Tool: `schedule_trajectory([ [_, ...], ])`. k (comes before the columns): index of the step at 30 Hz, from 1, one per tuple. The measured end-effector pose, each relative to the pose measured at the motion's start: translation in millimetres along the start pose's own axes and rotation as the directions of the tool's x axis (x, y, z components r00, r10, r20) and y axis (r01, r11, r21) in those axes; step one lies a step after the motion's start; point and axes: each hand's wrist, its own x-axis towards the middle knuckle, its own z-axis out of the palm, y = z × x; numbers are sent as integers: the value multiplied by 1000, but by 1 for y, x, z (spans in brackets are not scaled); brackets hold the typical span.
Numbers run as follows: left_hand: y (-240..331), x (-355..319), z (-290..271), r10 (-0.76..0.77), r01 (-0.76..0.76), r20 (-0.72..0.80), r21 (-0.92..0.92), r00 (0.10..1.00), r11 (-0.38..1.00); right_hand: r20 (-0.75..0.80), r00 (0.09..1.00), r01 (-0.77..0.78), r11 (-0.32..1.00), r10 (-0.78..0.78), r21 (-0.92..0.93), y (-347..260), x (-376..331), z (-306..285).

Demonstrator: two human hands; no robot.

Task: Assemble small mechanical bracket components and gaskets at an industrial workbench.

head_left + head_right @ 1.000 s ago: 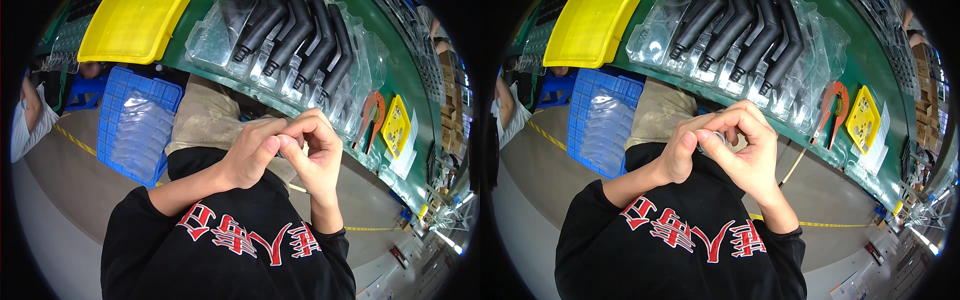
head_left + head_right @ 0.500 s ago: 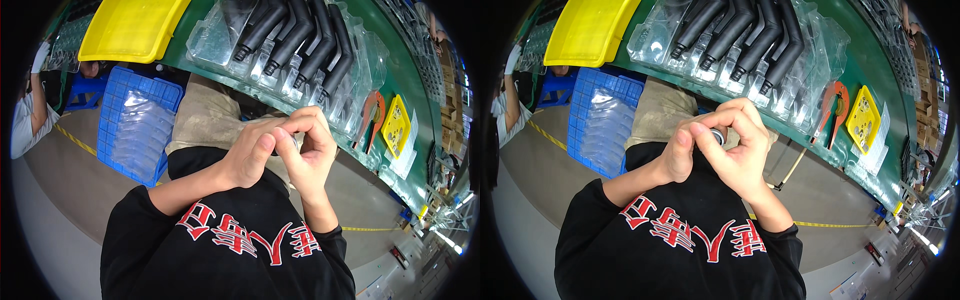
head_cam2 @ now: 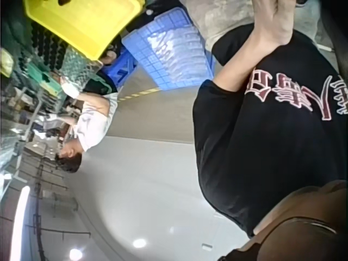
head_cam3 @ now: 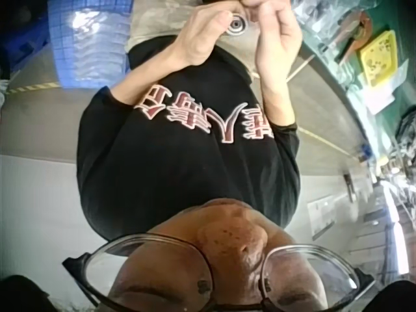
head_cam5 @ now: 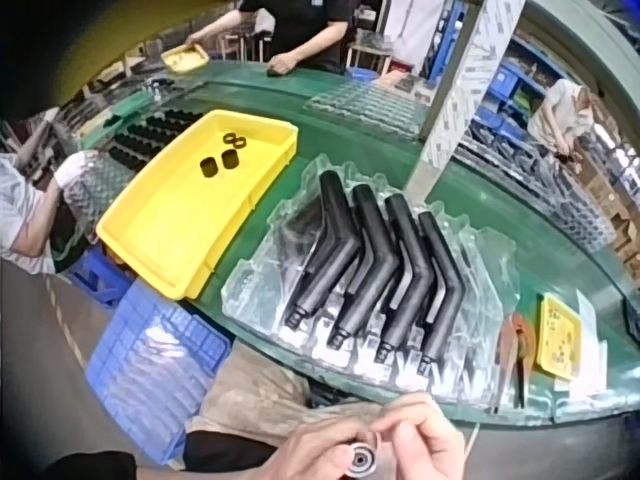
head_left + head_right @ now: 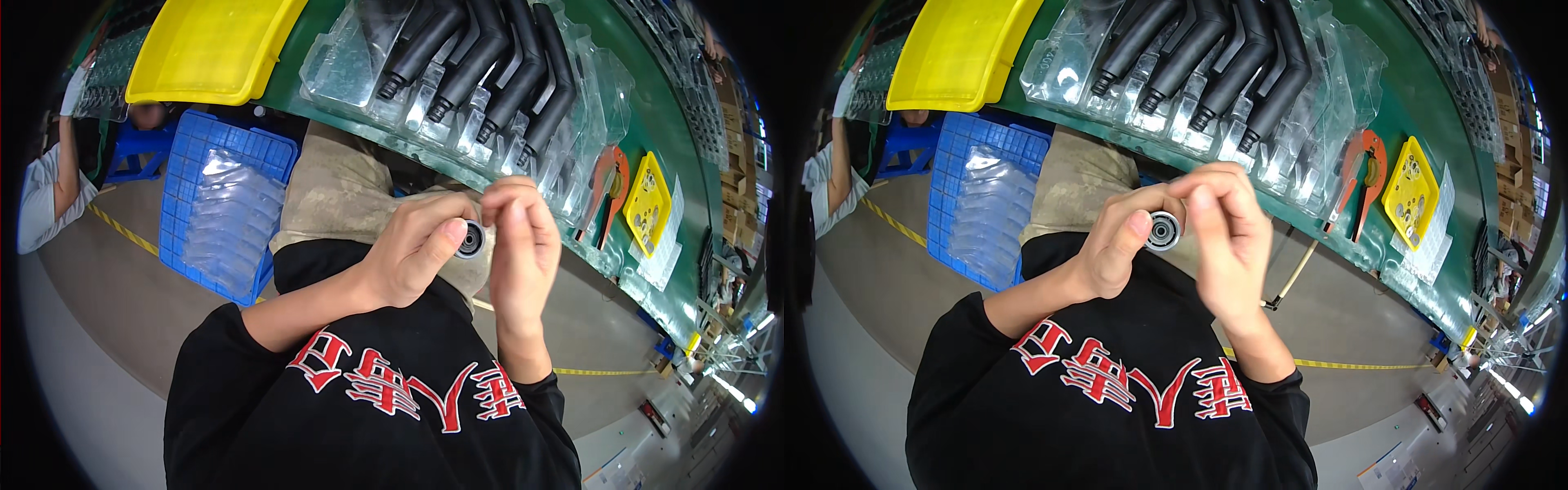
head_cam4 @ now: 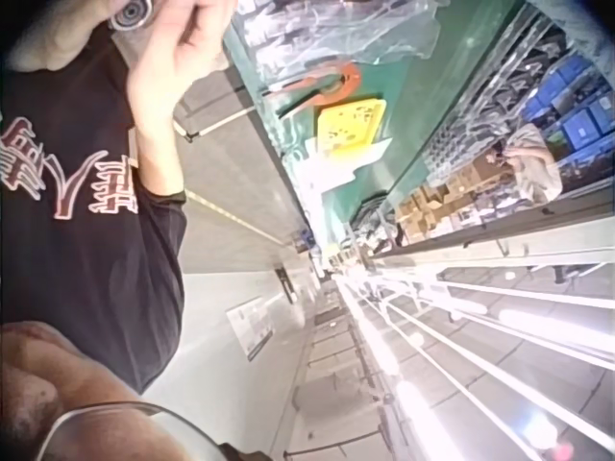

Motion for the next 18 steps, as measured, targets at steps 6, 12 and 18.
schedule_trajectory([
  [6, -2, -3, -5, -77, 76, 64, 11, 995, 997, 136, 972, 220, 947, -192, -233, -5, -3, -29],
  [12, -3, -4, -4, -67, 63, 63, 57, 996, 996, 284, 935, 303, 898, -214, -320, -1, -6, -32],
  [18, 0, -2, 0, -64, 62, 43, 36, 997, 997, 271, 939, 289, 915, -213, -281, 1, -4, -31],
])
